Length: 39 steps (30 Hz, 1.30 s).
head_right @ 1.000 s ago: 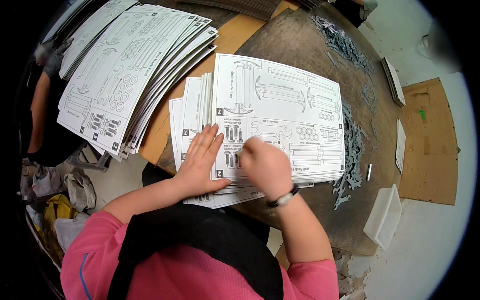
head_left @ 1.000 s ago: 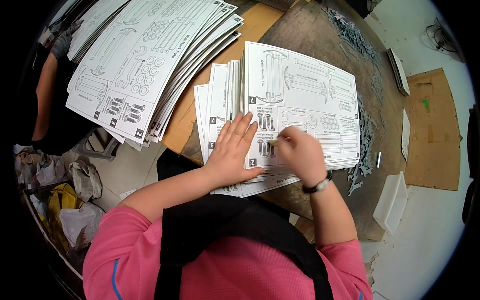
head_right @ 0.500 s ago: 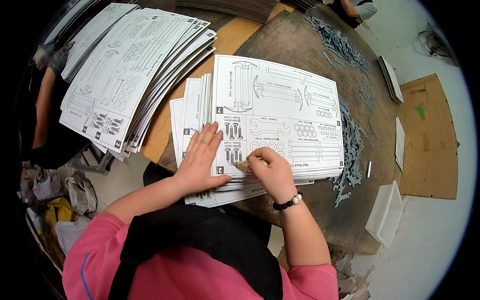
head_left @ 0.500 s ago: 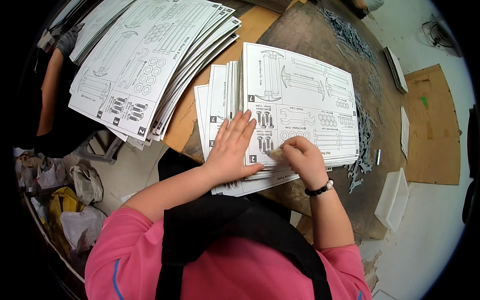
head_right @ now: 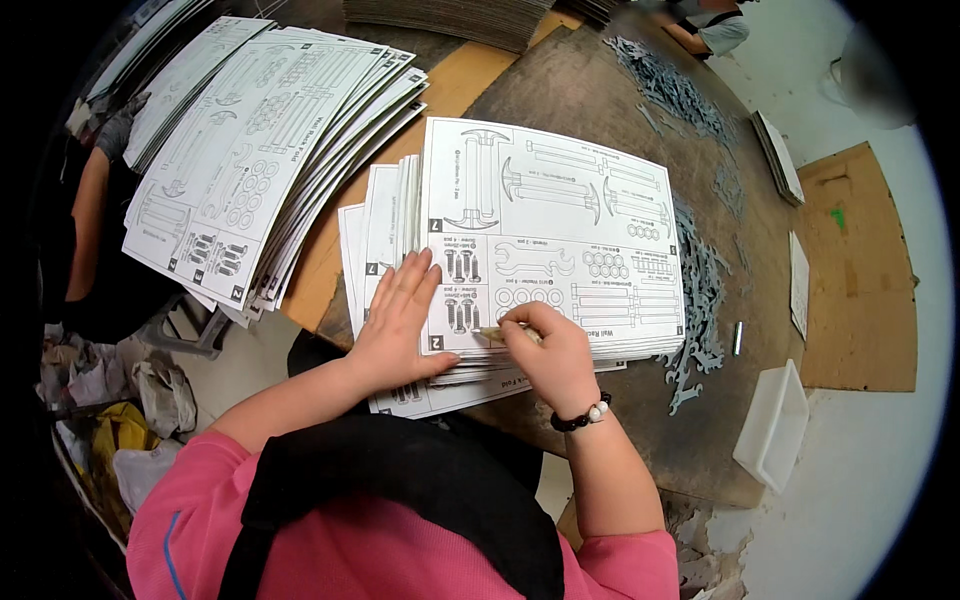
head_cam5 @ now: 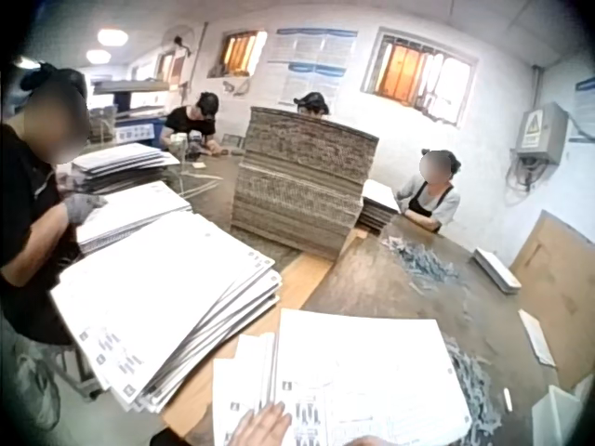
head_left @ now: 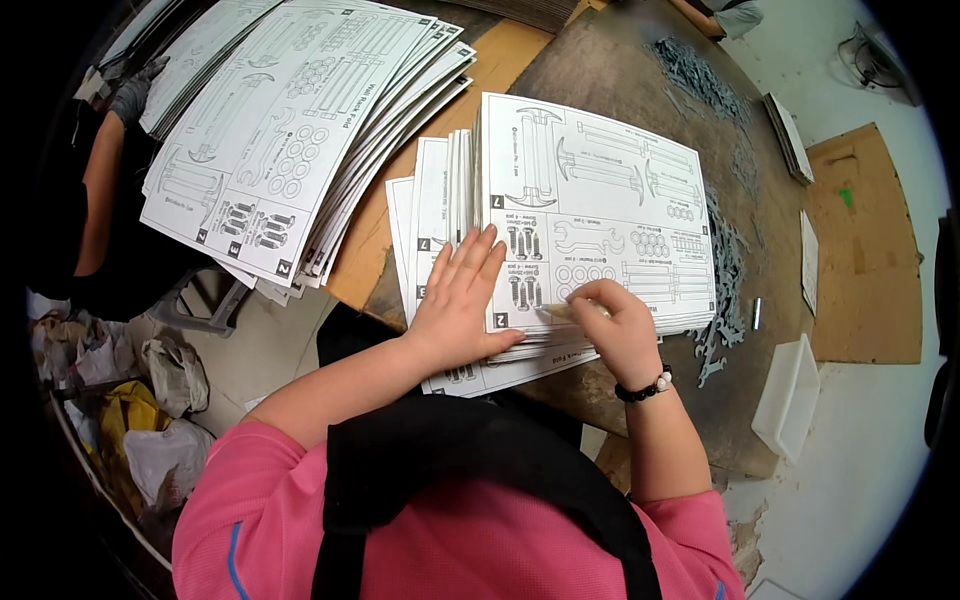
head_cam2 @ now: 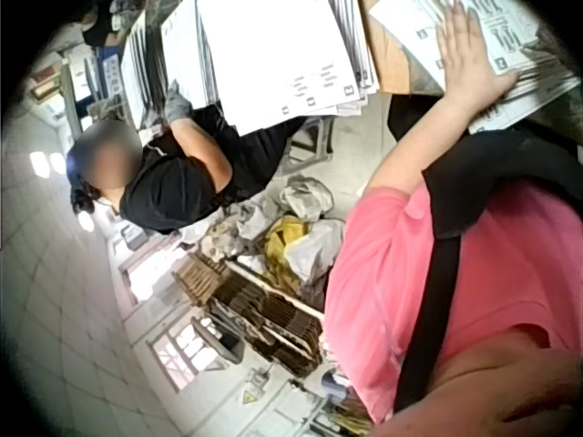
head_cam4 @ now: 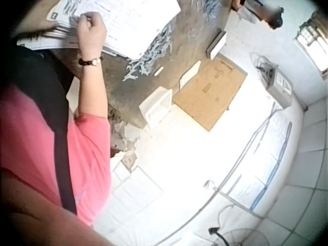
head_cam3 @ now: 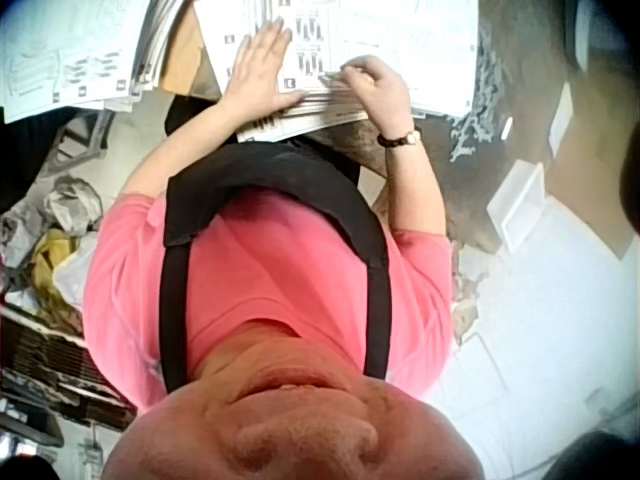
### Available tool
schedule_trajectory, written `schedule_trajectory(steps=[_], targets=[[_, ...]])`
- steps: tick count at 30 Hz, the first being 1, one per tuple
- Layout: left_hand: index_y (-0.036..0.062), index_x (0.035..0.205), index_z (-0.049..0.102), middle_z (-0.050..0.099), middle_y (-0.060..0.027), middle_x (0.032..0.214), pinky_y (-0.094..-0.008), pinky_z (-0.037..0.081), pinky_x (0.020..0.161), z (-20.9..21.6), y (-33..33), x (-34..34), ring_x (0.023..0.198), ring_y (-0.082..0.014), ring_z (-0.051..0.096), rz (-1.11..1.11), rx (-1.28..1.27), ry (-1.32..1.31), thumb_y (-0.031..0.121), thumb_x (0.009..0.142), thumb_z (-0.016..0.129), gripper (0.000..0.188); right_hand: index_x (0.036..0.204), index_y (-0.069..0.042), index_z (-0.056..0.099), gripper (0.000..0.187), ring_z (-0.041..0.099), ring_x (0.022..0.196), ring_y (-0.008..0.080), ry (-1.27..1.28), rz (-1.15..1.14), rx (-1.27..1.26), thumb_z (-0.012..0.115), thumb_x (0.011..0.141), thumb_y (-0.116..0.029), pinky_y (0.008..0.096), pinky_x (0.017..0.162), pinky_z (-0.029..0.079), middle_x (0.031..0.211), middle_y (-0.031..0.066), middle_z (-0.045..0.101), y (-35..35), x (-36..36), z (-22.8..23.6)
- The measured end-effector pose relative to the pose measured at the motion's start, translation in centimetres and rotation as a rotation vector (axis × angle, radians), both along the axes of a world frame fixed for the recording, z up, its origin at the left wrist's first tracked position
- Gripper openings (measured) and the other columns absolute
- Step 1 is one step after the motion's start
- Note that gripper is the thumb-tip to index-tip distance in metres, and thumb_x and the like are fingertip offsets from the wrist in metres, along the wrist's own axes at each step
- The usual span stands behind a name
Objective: The person repeatedly rubs a small eraser over printed areas on a stack of flat paper sheets, then flips each sheet to continue erasing. The person works at a table in a workshop with other workers nearby.
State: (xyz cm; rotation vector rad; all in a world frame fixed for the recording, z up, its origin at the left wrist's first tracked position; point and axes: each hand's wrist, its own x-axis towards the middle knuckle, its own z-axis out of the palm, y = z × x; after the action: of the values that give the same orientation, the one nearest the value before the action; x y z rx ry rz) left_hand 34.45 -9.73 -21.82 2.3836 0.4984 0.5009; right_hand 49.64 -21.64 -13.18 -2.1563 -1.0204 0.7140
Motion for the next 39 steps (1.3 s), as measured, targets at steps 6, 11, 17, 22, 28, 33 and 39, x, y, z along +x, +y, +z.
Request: schedule_trajectory(steps=[6, 11, 17, 22, 28, 33, 39], targets=[[-0.004, 0.133, 0.019, 0.014, -0.0229, 0.14, -0.0463, 0.01, 0.106, 0.1, 0.0, -0.1, 0.131, -0.0362, 0.012, -0.007, 0.019, 0.022, 0.038, 0.062, 0.071, 0.097, 0.086, -0.002, 0.061, 0.018, 0.056, 0.065, 0.0148, 0.255, -0.18, -0.119, 0.056, 0.078, -0.018, 0.027, 0.061, 0.044, 0.071, 0.0081, 0.061, -0.2, 1.0, -1.1], [-0.0048, 0.132, 0.02, 0.014, -0.0234, 0.14, -0.0463, 0.01, 0.106, 0.0, -0.2, -0.1, 0.131, -0.0368, 0.012, -0.007, 0.0, 0.009, 0.035, 0.063, 0.07, 0.095, 0.084, -0.005, 0.061, 0.017, 0.056, 0.054, 0.0198, -0.209, 0.084, -0.068, 0.055, 0.077, -0.019, 0.0325, 0.05, 0.044, 0.061, 0.0081, 0.057, 0.9, 0.3, -1.1], [-0.0054, 0.131, 0.024, 0.017, -0.0217, 0.14, -0.0473, 0.012, 0.105, 0.2, -0.3, 0.0, 0.131, -0.0342, 0.014, 0.022, 0.077, 0.072, 0.038, 0.065, 0.068, 0.09, 0.061, -0.01, 0.047, 0.015, 0.051, 0.046, 0.0261, -0.886, 0.543, 0.011, 0.059, 0.068, -0.017, 0.0367, 0.045, 0.042, 0.053, 0.009, 0.047, 1.0, -4.9, 0.5], [0.0041, 0.12, 0.044, 0.047, -0.0122, 0.121, -0.0525, 0.02, 0.1, 2.1, -1.2, -0.2, 0.12, -0.0307, 0.037, -0.124, 0.265, 0.012, 0.03, 0.066, 0.07, 0.065, 0.081, -0.006, 0.061, 0.014, 0.061, 0.068, 0.0266, -0.244, 0.234, 0.133, 0.057, 0.078, -0.02, 0.0333, 0.06, 0.047, 0.073, 0.0092, 0.062, -2.8, -0.8, -0.2], [0.008, 0.111, 0.052, 0.053, -0.0066, 0.101, -0.0486, 0.03, 0.095, 3.2, -2.8, 0.6, 0.106, -0.0218, 0.048, -0.212, 0.551, -0.071, 0.015, 0.075, 0.049, 0.037, 0.092, -0.005, 0.06, 0.018, 0.061, 0.076, 0.0188, 0.265, 0.414, 0.19, 0.056, 0.081, -0.019, 0.0281, 0.07, 0.047, 0.084, 0.0082, 0.063, -7.1, -2.5, -2.2], [0.0084, 0.109, 0.054, 0.052, -0.0056, 0.092, -0.0512, 0.027, 0.097, 4.3, -3.5, 1.5, 0.099, -0.021, 0.051, -0.244, 0.646, 0.011, 0.015, 0.076, 0.049, 0.034, 0.095, -0.006, 0.059, 0.019, 0.061, 0.078, 0.0185, 0.327, 0.59, 0.186, 0.055, 0.083, -0.02, 0.0273, 0.071, 0.047, 0.086, 0.008, 0.062, -7.4, -4.7, -4.3], [0.0099, 0.109, 0.054, 0.053, -0.0044, 0.083, -0.0522, 0.027, 0.097, 5.9, -2.7, 1.3, 0.09, -0.0188, 0.054, -0.37, 0.7, 0.106, 0.017, 0.071, 0.056, 0.038, 0.097, -0.005, 0.058, 0.019, 0.059, 0.08, 0.0154, 0.396, 0.606, 0.175, 0.053, 0.085, -0.019, 0.0258, 0.074, 0.046, 0.089, 0.0064, 0.062, -8.2, -4.3, -4.4]])
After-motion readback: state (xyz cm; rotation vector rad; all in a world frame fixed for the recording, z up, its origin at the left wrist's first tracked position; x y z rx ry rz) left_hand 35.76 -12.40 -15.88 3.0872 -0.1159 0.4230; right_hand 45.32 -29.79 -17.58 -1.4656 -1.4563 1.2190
